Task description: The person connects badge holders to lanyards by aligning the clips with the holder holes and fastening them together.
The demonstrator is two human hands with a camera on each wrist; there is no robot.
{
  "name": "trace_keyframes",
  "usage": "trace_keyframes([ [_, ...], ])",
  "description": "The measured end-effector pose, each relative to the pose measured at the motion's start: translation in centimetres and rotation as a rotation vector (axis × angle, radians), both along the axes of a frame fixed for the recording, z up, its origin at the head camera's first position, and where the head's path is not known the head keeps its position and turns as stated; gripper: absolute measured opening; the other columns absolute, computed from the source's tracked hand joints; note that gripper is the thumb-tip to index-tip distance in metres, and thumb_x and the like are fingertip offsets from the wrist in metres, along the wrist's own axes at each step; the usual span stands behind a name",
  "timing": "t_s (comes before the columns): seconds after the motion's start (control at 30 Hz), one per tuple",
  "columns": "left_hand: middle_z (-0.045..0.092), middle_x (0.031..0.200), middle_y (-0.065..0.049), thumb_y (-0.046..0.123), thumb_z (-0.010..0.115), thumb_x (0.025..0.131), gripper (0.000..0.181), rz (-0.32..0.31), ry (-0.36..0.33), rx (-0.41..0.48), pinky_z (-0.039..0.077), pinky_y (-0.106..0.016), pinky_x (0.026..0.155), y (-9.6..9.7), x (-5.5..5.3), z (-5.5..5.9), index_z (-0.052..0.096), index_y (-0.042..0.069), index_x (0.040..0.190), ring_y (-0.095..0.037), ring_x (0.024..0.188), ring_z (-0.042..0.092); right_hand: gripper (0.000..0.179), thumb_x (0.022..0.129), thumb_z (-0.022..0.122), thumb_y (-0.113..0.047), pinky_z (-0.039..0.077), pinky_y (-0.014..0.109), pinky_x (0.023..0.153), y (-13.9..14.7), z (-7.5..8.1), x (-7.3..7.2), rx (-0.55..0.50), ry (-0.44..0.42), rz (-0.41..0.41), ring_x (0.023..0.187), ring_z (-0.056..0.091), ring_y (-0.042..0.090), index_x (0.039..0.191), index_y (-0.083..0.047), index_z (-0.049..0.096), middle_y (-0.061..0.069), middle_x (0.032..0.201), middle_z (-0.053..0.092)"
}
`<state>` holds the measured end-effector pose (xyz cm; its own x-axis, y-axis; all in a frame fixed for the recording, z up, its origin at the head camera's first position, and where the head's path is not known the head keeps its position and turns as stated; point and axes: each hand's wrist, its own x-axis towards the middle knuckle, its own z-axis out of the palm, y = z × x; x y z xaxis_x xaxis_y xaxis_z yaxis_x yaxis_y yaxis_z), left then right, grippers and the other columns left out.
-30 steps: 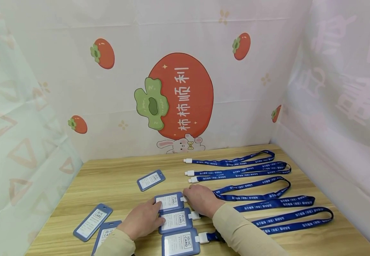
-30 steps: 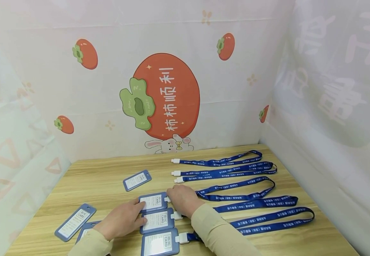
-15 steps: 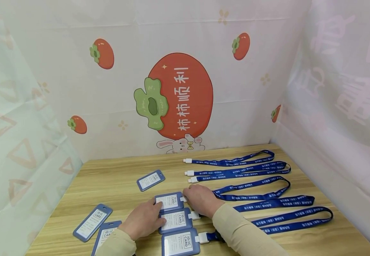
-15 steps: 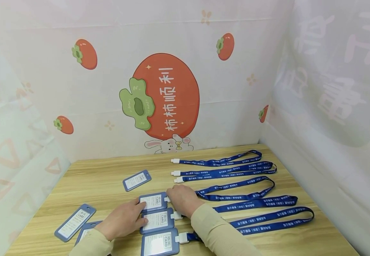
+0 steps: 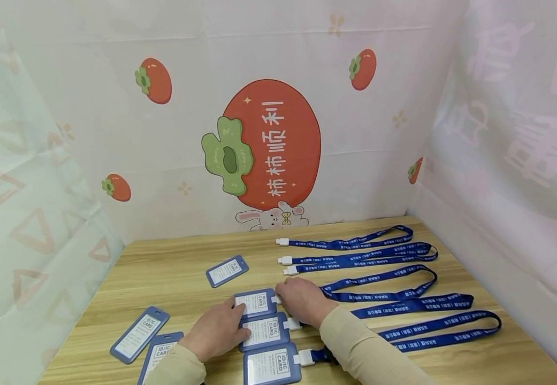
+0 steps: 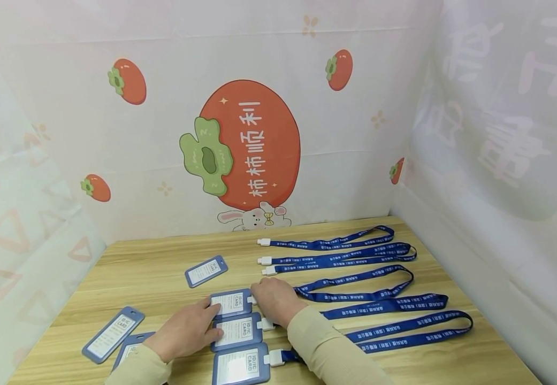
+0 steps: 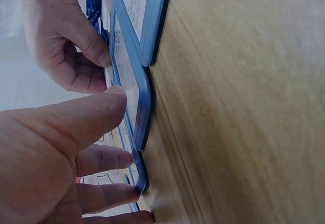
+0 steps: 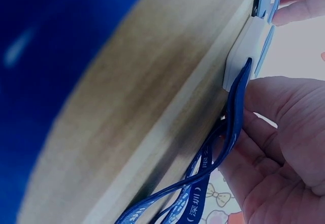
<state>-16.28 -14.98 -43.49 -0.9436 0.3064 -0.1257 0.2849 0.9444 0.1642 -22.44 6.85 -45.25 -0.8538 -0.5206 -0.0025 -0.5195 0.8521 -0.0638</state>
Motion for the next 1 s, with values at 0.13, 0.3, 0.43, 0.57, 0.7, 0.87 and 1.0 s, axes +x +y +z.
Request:
trace_keyframes([
  [0.13,0.055,0.147,-0.032,0.038,0.079,0.092,0.060,0.000,-0.002,0.004,0.051,-0.060,0.107,0.09,0.05,0.02,0.065,-0.001,0.136,-0.048,0.129,0.060,0.021,0.103,0.068,-0.029,0.062,0.030,0.087,0.02,0.00,0.03,-0.003,0.002,0.000,0.087,0.065,0.009,0.121,-0.021,0.073,-0.002,0.105,0.073],
  [0.3,0.054,0.147,-0.031,0.038,0.079,0.092,0.061,0.003,-0.004,0.009,0.050,-0.060,0.108,0.12,0.05,0.04,0.065,-0.001,0.136,-0.047,0.130,0.060,0.020,0.103,0.069,-0.029,0.062,0.029,0.086,0.02,-0.03,0.02,-0.013,0.002,-0.003,0.085,0.064,0.009,0.120,-0.021,0.073,-0.003,0.103,0.072],
  [0.43,0.054,0.148,-0.032,0.038,0.079,0.093,0.061,-0.003,0.004,0.014,0.051,-0.059,0.108,0.02,0.03,0.04,0.065,-0.002,0.136,-0.047,0.131,0.059,0.020,0.103,0.068,-0.029,0.062,0.029,0.086,0.04,-0.07,-0.01,-0.016,0.005,-0.003,0.084,0.064,0.009,0.120,-0.021,0.073,-0.003,0.102,0.072],
  [0.57,0.054,0.148,-0.031,0.037,0.079,0.092,0.061,-0.004,0.002,0.019,0.050,-0.060,0.108,0.04,0.03,-0.04,0.065,-0.002,0.136,-0.047,0.131,0.059,0.020,0.103,0.068,-0.029,0.062,0.029,0.086,0.03,-0.12,-0.03,-0.014,0.003,-0.005,0.084,0.064,0.009,0.121,-0.021,0.073,-0.003,0.102,0.072],
  [0.7,0.055,0.148,-0.030,0.037,0.080,0.091,0.062,-0.001,0.001,0.022,0.050,-0.061,0.108,0.10,0.05,-0.13,0.065,-0.002,0.136,-0.047,0.130,0.059,0.020,0.103,0.068,-0.029,0.062,0.030,0.086,0.01,-0.14,-0.05,-0.014,0.000,-0.008,0.085,0.064,0.009,0.121,-0.021,0.073,-0.003,0.103,0.072],
  [0.87,0.055,0.148,-0.029,0.038,0.081,0.090,0.063,-0.001,0.006,0.020,0.050,-0.060,0.108,0.11,0.02,-0.25,0.065,-0.001,0.136,-0.047,0.130,0.060,0.021,0.103,0.068,-0.029,0.062,0.030,0.087,0.01,-0.17,-0.05,-0.012,0.004,-0.009,0.086,0.064,0.009,0.121,-0.021,0.073,-0.003,0.103,0.072],
  [1.0,0.055,0.149,-0.029,0.038,0.081,0.090,0.063,0.003,0.003,0.015,0.050,-0.060,0.108,0.12,-0.04,-0.31,0.065,-0.001,0.137,-0.046,0.130,0.060,0.021,0.103,0.068,-0.029,0.062,0.030,0.087,-0.02,-0.10,-0.03,-0.012,-0.004,-0.015,0.085,0.064,0.009,0.121,-0.021,0.073,-0.003,0.103,0.072],
])
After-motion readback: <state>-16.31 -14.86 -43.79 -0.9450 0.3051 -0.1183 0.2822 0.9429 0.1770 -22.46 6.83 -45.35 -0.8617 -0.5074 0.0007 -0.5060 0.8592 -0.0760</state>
